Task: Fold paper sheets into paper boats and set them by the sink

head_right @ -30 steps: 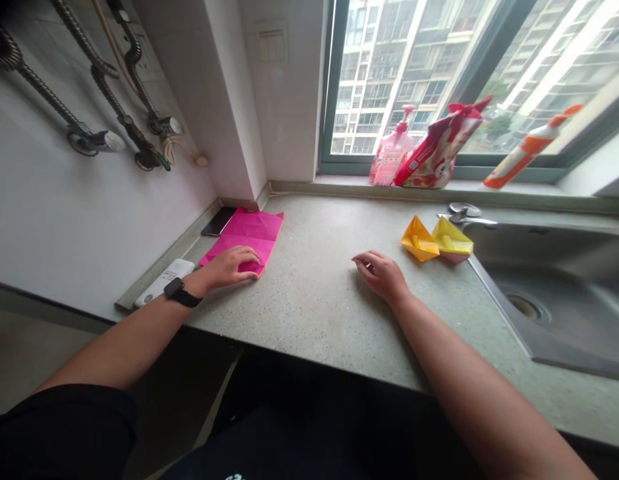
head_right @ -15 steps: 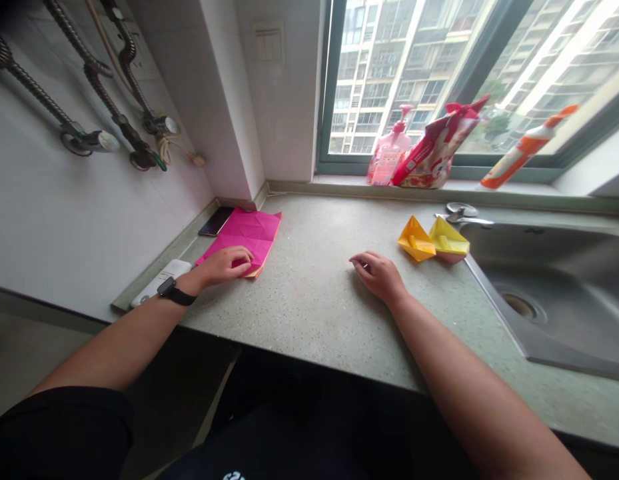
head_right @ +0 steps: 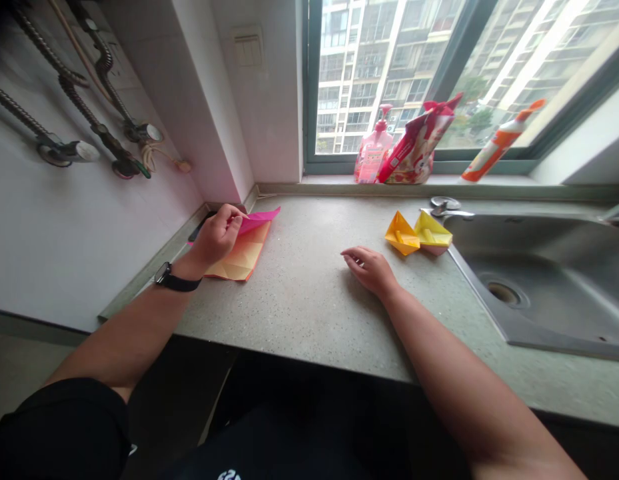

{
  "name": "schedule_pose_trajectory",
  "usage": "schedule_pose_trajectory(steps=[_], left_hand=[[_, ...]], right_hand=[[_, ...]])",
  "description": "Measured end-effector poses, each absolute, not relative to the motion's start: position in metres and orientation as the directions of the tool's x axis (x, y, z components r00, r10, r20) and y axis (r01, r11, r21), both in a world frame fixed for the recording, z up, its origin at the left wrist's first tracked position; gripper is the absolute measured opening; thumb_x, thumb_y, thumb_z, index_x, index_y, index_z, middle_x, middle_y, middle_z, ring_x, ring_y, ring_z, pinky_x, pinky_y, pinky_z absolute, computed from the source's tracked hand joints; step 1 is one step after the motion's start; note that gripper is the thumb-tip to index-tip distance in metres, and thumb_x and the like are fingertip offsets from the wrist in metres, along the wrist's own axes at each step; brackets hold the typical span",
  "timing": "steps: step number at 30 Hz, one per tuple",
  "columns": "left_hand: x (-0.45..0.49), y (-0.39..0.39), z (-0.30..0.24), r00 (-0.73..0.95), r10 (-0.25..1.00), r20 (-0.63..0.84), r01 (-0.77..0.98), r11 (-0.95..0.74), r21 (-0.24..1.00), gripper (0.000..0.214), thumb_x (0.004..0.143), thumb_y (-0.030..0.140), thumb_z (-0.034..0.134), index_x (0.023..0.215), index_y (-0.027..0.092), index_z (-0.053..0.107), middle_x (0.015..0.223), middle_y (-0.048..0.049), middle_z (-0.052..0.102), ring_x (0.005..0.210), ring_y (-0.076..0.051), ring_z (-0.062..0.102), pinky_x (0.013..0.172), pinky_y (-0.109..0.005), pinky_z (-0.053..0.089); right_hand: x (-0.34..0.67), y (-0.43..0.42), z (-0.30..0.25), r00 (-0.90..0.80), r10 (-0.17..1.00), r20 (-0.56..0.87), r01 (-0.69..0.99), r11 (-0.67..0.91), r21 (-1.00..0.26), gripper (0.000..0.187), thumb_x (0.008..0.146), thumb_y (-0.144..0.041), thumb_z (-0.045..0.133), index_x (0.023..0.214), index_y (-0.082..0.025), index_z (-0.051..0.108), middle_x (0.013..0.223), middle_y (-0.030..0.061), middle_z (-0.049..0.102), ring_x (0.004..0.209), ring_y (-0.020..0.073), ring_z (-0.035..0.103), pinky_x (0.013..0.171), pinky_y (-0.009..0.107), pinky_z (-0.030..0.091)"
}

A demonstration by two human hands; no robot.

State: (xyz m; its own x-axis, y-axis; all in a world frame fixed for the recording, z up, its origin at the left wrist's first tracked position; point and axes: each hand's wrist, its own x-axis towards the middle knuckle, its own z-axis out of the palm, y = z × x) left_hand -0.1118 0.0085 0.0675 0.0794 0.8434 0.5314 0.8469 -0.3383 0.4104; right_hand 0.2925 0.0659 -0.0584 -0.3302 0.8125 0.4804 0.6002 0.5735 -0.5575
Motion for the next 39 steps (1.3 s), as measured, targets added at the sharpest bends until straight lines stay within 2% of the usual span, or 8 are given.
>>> schedule_pose_trajectory(steps=[9, 14, 19, 22, 25, 30, 34, 39], left_hand=[[0.033, -0.002, 0.021, 0.514, 0.765, 0.388, 0.749, -0.62, 0.233, 0.024, 0.114, 0.031, 0.041, 0.105, 0.021, 0.061, 0.095, -0.0098, 0.071, 0.083, -0.023, 0.066, 0.073, -0.034, 0.049], [0.08, -0.004, -0.012, 0.649, 0.699, 0.3, 0.679, -0.71, 0.185, 0.025, 0.114, 0.028, 0.039, 0.106, 0.019, 0.061, 0.098, -0.012, 0.071, 0.084, -0.025, 0.067, 0.072, -0.036, 0.051], [0.098, -0.004, -0.032, 0.728, 0.627, 0.277, 0.602, -0.778, 0.178, 0.022, 0.113, 0.025, 0.042, 0.106, 0.019, 0.062, 0.101, -0.0112, 0.073, 0.09, -0.024, 0.069, 0.077, -0.035, 0.054], [0.09, -0.005, -0.034, 0.789, 0.56, 0.254, 0.511, -0.826, 0.236, 0.023, 0.115, 0.03, 0.045, 0.111, 0.019, 0.065, 0.107, -0.0125, 0.074, 0.095, -0.025, 0.072, 0.086, -0.039, 0.058], [0.067, -0.003, -0.033, 0.849, 0.454, 0.268, 0.387, -0.882, 0.269, 0.027, 0.115, 0.03, 0.048, 0.131, 0.02, 0.066, 0.129, -0.0149, 0.075, 0.118, -0.027, 0.072, 0.105, -0.042, 0.057], [0.032, 0.006, -0.036, 0.911, 0.365, 0.193, 0.327, -0.923, 0.202, 0.047, 0.112, 0.033, 0.055, 0.158, 0.024, 0.058, 0.164, -0.0131, 0.058, 0.157, -0.032, 0.049, 0.132, -0.049, 0.036], [0.026, 0.005, -0.043, 0.933, 0.349, 0.083, 0.327, -0.923, 0.204, 0.056, 0.114, 0.046, 0.049, 0.168, 0.031, 0.048, 0.175, -0.0081, 0.045, 0.166, -0.033, 0.035, 0.138, -0.055, 0.021], [0.024, 0.003, -0.045, 0.958, 0.279, 0.066, 0.258, -0.939, 0.228, 0.061, 0.112, 0.055, 0.049, 0.169, 0.031, 0.046, 0.179, -0.0082, 0.039, 0.17, -0.032, 0.027, 0.14, -0.054, 0.016]], right_hand=[[0.306, 0.074, -0.066, -0.246, 0.883, 0.4, 0.59, 0.463, -0.662, 0.039, 0.106, -0.046, 0.055, 0.134, -0.024, 0.07, 0.102, 0.0083, 0.086, 0.085, 0.0246, 0.079, 0.079, 0.039, 0.062], [0.306, 0.074, -0.063, -0.194, 0.865, 0.463, 0.576, 0.482, -0.66, 0.033, 0.101, -0.043, 0.06, 0.125, -0.025, 0.075, 0.11, 0.0091, 0.084, 0.098, 0.0269, 0.08, 0.09, 0.044, 0.064], [0.306, 0.073, -0.059, -0.193, 0.834, 0.517, 0.57, 0.524, -0.633, 0.027, 0.1, -0.039, 0.062, 0.116, -0.026, 0.079, 0.11, 0.0085, 0.083, 0.099, 0.0264, 0.078, 0.091, 0.044, 0.064], [0.306, 0.073, -0.057, -0.244, 0.82, 0.517, 0.597, 0.547, -0.587, 0.023, 0.1, -0.036, 0.063, 0.113, -0.026, 0.08, 0.109, 0.008, 0.082, 0.101, 0.027, 0.077, 0.095, 0.045, 0.063], [0.306, 0.072, -0.056, -0.308, 0.807, 0.505, 0.611, 0.574, -0.545, 0.02, 0.099, -0.032, 0.066, 0.11, -0.027, 0.082, 0.109, 0.0078, 0.081, 0.104, 0.0279, 0.077, 0.096, 0.045, 0.062], [0.301, 0.071, -0.056, -0.374, 0.782, 0.498, 0.589, 0.615, -0.524, 0.017, 0.097, -0.028, 0.069, 0.107, -0.028, 0.084, 0.109, 0.0075, 0.08, 0.103, 0.027, 0.076, 0.097, 0.044, 0.061], [0.3, 0.071, -0.057, -0.387, 0.774, 0.501, 0.592, 0.625, -0.509, 0.018, 0.098, -0.027, 0.068, 0.106, -0.027, 0.084, 0.108, 0.0083, 0.08, 0.102, 0.0275, 0.077, 0.097, 0.045, 0.062], [0.297, 0.063, -0.057, -0.437, 0.744, 0.506, 0.601, 0.659, -0.452, 0.021, 0.1, -0.027, 0.065, 0.109, -0.027, 0.084, 0.112, 0.0097, 0.081, 0.105, 0.0282, 0.077, 0.098, 0.048, 0.063]])
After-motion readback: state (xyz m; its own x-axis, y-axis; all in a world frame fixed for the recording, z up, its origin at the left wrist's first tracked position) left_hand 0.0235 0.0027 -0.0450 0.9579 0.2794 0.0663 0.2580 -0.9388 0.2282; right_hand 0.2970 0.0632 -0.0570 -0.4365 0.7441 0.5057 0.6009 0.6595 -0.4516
